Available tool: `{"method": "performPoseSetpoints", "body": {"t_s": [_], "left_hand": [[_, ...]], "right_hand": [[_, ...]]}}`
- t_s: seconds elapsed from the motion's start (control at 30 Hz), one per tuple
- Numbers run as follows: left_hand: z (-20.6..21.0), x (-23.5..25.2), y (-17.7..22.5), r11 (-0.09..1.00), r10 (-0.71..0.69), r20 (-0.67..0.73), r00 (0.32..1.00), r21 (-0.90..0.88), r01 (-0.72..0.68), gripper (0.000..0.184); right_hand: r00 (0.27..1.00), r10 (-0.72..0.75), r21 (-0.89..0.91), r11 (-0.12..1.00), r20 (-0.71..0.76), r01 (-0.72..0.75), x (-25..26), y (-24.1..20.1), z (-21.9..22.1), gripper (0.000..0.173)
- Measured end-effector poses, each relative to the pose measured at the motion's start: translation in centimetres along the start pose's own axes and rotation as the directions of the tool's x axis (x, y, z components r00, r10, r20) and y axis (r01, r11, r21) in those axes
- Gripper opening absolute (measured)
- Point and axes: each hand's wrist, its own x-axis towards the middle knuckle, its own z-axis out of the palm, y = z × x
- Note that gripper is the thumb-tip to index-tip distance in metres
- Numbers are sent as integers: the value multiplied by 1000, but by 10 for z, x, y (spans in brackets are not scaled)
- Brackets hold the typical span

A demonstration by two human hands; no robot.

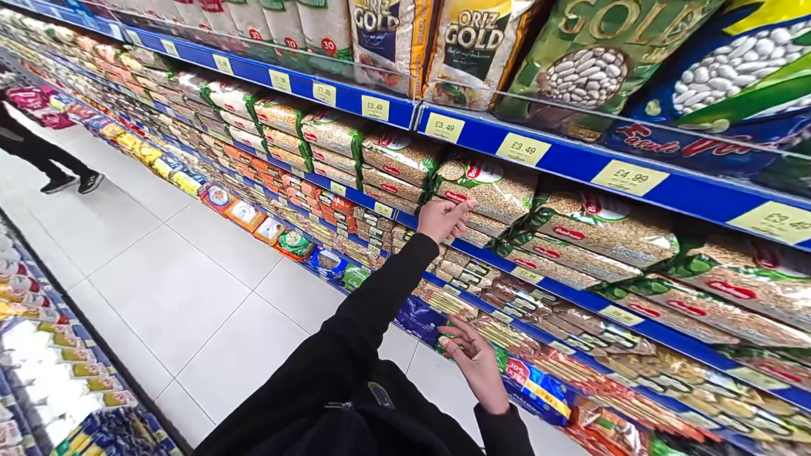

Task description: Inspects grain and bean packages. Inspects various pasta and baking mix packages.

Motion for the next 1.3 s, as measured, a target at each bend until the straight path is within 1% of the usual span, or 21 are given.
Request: {"method": "performPoseSetpoints", "body": {"t_s": [0.13,0.2,0.3,0.4,0.47,0.53,0.6,0.7,0.73,0.77,0.8,0.87,0.93,1.0,1.07,1.13,1.2,1.3], "left_hand": [[-6,-2,-7,996,80,-30,996,43,-79,45],[-11,-2,-8,989,100,-74,992,114,-91,46],[-11,-2,-8,985,37,-103,994,169,-19,51],[-10,-3,-9,992,-32,-71,997,123,40,57],[-14,-17,-13,996,-25,-49,998,85,29,57],[-19,-51,-17,999,-31,-17,999,38,32,53],[-27,-101,-24,1000,-25,43,999,18,24,47],[-47,-181,-57,998,-48,225,973,48,38,37],[-54,-206,-70,996,-85,271,959,54,73,34],[-62,-231,-83,992,-129,283,951,54,118,32],[-67,-255,-94,988,-156,265,951,38,151,31],[-75,-297,-117,982,-176,172,969,-37,185,28],[-80,-334,-133,979,-145,13,989,-141,145,26],[-82,-366,-137,978,-103,-152,983,-195,72,25],[-83,-394,-133,977,-64,-270,961,-213,5,23],[-86,-421,-123,973,-42,-364,930,-226,-44,23],[-87,-445,-115,970,-46,-455,889,-234,-69,23],[-90,-472,-110,968,-44,-565,824,-228,-104,22]], "right_hand": [[1000,6,-11,1000,19,-5,-8,3,3,54],[1000,1,3,1000,24,-1,-11,4,3,53],[997,60,73,995,37,-63,-18,11,3,46],[995,95,72,993,35,-98,-23,12,0,44],[996,87,75,993,32,-89,-29,7,-2,43],[997,70,81,994,38,-73,-35,2,-3,43],[997,44,78,996,55,-49,-37,-2,-2,46],[987,50,100,993,152,-66,-39,-6,1,48],[979,61,115,990,194,-84,-38,-5,4,48],[970,69,129,986,234,-101,-37,-3,8,47],[962,72,136,984,264,-111,-36,0,12,46],[946,73,151,980,315,-126,-36,3,23,44],[923,74,170,974,378,-148,-36,2,36,44],[892,90,208,958,442,-199,-34,1,52,45],[855,123,253,925,504,-282,-33,4,72,46],[820,155,262,901,551,-346,-34,6,94,44],[775,177,244,886,607,-394,-35,5,114,41],[709,169,225,876,684,-426,-37,-1,141,40]]}}
